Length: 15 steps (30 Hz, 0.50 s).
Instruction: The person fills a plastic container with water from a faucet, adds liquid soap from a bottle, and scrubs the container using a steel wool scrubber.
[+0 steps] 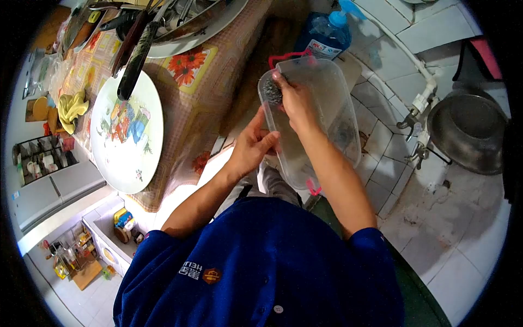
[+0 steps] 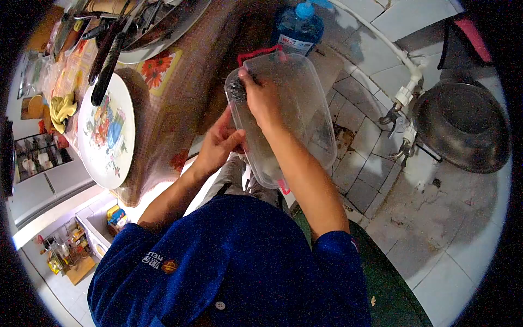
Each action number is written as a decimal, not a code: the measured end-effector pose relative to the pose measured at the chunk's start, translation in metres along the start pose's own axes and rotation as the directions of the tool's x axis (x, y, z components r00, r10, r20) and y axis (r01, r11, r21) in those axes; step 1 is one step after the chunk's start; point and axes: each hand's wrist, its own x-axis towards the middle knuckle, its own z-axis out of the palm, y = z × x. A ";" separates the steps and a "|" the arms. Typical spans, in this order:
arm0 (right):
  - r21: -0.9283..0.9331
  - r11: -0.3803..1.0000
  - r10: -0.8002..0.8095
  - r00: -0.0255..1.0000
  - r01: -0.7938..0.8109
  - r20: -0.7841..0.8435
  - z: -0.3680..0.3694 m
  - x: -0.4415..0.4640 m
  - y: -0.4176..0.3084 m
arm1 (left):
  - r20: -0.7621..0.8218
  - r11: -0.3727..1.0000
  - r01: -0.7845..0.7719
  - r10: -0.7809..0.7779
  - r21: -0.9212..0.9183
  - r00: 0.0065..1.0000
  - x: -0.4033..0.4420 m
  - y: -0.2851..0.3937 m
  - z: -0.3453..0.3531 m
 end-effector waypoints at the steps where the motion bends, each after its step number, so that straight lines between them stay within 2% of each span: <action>1: 0.129 0.988 0.096 0.995 -0.090 -0.039 -0.001 -0.009 -0.008 | 0.001 1.000 0.001 -0.001 0.001 1.000 -0.003 0.000 0.004; 5: 0.221 0.961 0.199 0.972 -0.168 -0.128 -0.026 -0.022 -0.007 | -0.044 1.000 0.013 -0.012 0.029 0.999 -0.017 -0.005 0.014; 7: 0.168 0.964 0.234 0.958 -0.206 -0.165 -0.038 -0.026 -0.006 | -0.126 0.989 -0.020 0.039 0.148 0.991 -0.009 -0.007 0.004; 8: 0.159 0.977 0.169 0.967 -0.140 -0.189 -0.043 -0.028 -0.007 | -0.180 0.982 -0.018 0.052 0.186 0.982 -0.003 -0.007 -0.002; 10: 0.198 0.980 0.056 0.974 -0.012 -0.222 -0.050 -0.022 0.004 | -0.257 0.945 -0.194 0.263 0.263 0.930 0.026 0.003 -0.016; 11: 0.197 0.980 0.058 0.973 -0.013 -0.225 -0.046 -0.015 0.009 | -0.231 0.906 -0.208 0.305 0.368 0.924 0.038 0.020 -0.020; 13: 0.079 0.986 -0.124 0.956 0.150 -0.264 -0.027 -0.011 0.011 | -0.103 0.841 -0.085 0.164 0.534 0.981 0.055 0.043 -0.031; 14: 0.081 0.989 -0.111 0.976 0.127 -0.185 -0.017 -0.016 0.010 | -0.055 0.781 -0.214 0.303 0.586 0.952 0.064 0.037 -0.035; 15: 0.006 0.984 -0.178 0.983 0.179 -0.053 -0.012 -0.035 -0.009 | -0.001 0.701 -0.334 0.430 0.630 0.903 0.071 0.018 -0.040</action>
